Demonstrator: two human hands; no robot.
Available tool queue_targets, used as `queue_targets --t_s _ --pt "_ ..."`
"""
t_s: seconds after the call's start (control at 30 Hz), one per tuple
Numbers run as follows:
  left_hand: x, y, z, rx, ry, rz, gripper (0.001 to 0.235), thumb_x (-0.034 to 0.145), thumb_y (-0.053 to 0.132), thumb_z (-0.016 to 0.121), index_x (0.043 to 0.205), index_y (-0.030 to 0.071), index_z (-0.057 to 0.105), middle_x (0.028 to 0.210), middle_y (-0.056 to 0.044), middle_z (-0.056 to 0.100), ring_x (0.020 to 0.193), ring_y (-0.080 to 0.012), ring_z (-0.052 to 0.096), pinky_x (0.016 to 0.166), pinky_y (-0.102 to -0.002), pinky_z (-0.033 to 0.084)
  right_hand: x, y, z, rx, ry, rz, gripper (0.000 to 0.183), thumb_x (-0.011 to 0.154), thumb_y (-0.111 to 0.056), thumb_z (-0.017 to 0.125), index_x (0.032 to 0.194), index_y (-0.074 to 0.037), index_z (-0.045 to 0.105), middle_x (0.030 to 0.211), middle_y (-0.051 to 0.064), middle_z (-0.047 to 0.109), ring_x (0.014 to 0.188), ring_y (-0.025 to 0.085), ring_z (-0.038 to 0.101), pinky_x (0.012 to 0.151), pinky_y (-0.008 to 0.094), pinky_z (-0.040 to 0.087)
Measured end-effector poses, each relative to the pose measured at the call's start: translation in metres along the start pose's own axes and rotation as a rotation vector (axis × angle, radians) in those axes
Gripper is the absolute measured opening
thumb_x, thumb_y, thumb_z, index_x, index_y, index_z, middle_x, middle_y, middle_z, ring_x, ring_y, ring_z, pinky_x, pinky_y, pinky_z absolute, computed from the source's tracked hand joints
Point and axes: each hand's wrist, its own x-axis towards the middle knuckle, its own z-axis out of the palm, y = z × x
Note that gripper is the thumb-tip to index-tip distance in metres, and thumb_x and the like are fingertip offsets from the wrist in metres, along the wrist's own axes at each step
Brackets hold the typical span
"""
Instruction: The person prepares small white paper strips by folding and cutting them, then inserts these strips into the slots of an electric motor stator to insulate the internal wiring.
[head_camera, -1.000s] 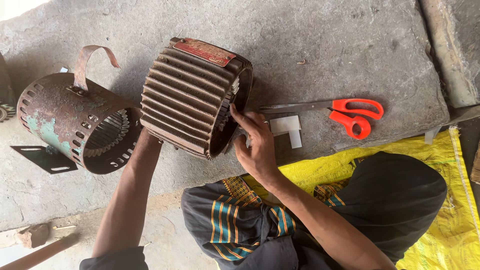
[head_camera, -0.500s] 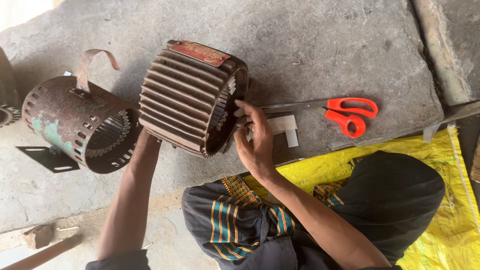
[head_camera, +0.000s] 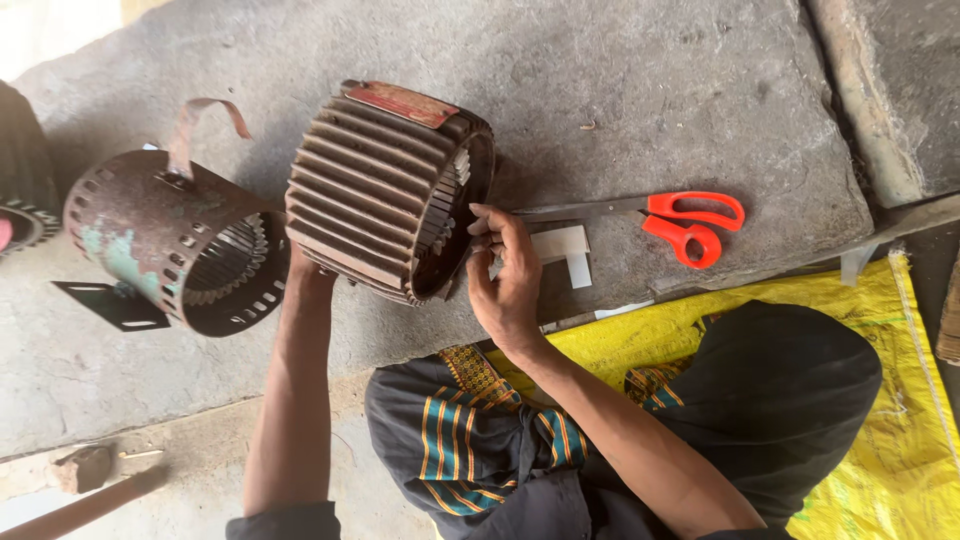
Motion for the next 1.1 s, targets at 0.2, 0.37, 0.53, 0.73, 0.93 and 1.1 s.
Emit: queue_targets --t_s 0.2,0.37,0.53,0.73,0.93,1.1 --pt "-0.018 0.022 0.040 0.250 0.529 -0.274 0.037 0.101 0.024 0.057 0.132 0.004 0.057 0.121 -0.010 0.067 0.109 -0.0149 0.068 0.090 -0.033 0.059 -0.001 -0.004 -0.001 -0.083 -0.009 -0.043 0.048 0.090 0.014 0.055 0.133 -0.007 0.060 0.108 0.004 0.063 0.101 0.013 0.064 0.086 0.028 0.054" --pt "-0.026 0.012 -0.006 0.402 0.391 -0.419 0.040 0.100 0.019 0.058 0.136 0.002 0.054 0.134 -0.012 0.062 0.121 -0.0171 0.062 0.101 -0.033 0.055 -0.003 -0.002 -0.001 -0.130 -0.009 -0.033 0.047 0.088 0.014 0.054 0.129 -0.007 0.063 0.105 0.004 0.064 0.097 0.013 0.064 0.079 0.028 0.053" --pt "-0.006 -0.034 -0.089 0.246 0.320 -0.387 0.038 0.106 0.023 0.060 0.134 -0.003 0.057 0.133 -0.017 0.061 0.117 -0.0180 0.060 0.097 -0.033 0.055 -0.006 0.002 0.001 -0.123 -0.012 -0.003 0.047 0.088 0.014 0.054 0.129 -0.007 0.063 0.105 0.004 0.065 0.092 0.013 0.064 0.074 0.028 0.055" --pt "0.001 -0.033 -0.120 0.609 0.278 -0.680 0.043 0.108 0.022 0.063 0.134 -0.011 0.064 0.133 -0.032 0.065 0.113 -0.0328 0.062 0.088 -0.044 0.053 -0.004 0.007 0.003 -0.130 -0.020 0.008 0.044 0.089 0.013 0.053 0.127 -0.008 0.064 0.105 0.004 0.065 0.091 0.012 0.065 0.069 0.025 0.055" --pt "-0.001 -0.040 -0.099 0.537 0.239 -0.438 0.067 0.099 0.031 0.067 0.153 0.003 0.040 0.157 -0.014 0.044 0.142 -0.0196 0.045 0.113 -0.035 0.044 0.000 -0.013 -0.001 -0.114 -0.026 -0.027 0.042 0.089 0.013 0.054 0.125 -0.006 0.065 0.103 0.006 0.066 0.090 0.015 0.064 0.072 0.028 0.053" --pt "0.004 -0.052 -0.105 0.403 0.124 -0.608 0.069 0.092 0.027 0.074 0.148 -0.007 0.053 0.143 -0.023 0.059 0.125 -0.0292 0.056 0.099 -0.043 0.051 -0.003 -0.020 0.001 -0.046 -0.042 -0.014 0.041 0.087 0.012 0.055 0.123 -0.005 0.065 0.104 0.007 0.067 0.091 0.015 0.065 0.072 0.028 0.053"
